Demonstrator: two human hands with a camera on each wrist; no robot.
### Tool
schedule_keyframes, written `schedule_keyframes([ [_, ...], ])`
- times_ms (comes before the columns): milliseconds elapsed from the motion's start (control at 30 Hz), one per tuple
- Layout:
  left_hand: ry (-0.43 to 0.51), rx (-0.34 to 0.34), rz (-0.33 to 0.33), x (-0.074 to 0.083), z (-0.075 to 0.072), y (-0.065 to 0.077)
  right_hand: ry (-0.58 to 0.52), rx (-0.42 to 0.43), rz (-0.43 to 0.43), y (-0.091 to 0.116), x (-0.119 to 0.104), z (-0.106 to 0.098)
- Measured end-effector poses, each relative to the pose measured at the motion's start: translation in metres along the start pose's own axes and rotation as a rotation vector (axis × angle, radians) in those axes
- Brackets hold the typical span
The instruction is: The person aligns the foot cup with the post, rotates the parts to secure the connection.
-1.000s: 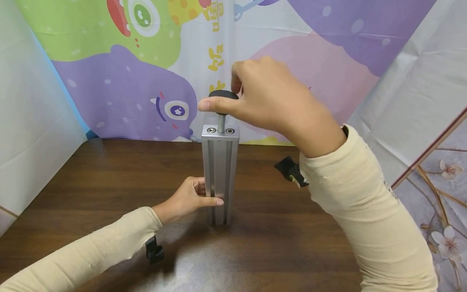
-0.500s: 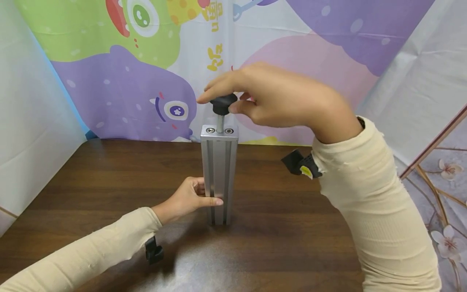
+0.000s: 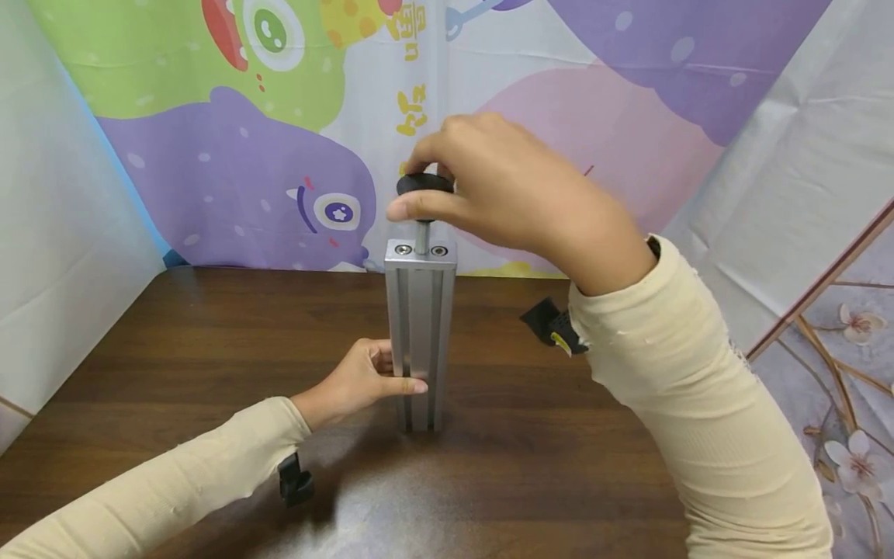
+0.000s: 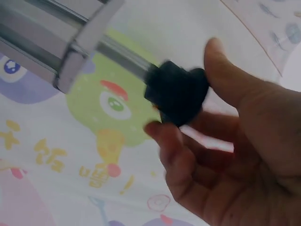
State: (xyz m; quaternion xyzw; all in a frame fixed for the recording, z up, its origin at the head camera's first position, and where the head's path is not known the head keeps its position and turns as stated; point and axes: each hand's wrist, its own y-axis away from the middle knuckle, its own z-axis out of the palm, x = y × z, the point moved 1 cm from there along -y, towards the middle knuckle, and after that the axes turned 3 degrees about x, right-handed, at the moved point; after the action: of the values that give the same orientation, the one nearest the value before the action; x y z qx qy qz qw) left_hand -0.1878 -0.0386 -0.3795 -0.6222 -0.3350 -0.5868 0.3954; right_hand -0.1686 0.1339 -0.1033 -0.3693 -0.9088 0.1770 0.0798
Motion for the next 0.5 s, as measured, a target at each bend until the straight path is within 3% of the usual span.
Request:
schedule_keyframes([
  [200, -0.007, 0.006, -0.01, 0.002, 0.001, 0.0, 0.094, 0.145, 0.212, -0.004, -0.012, 0.01],
  [300, -0.004, 0.004, -0.015, 0.003, 0.001, 0.001, 0.123, 0.202, 0.262, -0.006, -0.014, 0.014],
  [500, -0.01, 0.001, -0.012, 0.004, 0.001, 0.002, 0.133, 0.222, 0.324, -0.007, -0.015, 0.017],
])
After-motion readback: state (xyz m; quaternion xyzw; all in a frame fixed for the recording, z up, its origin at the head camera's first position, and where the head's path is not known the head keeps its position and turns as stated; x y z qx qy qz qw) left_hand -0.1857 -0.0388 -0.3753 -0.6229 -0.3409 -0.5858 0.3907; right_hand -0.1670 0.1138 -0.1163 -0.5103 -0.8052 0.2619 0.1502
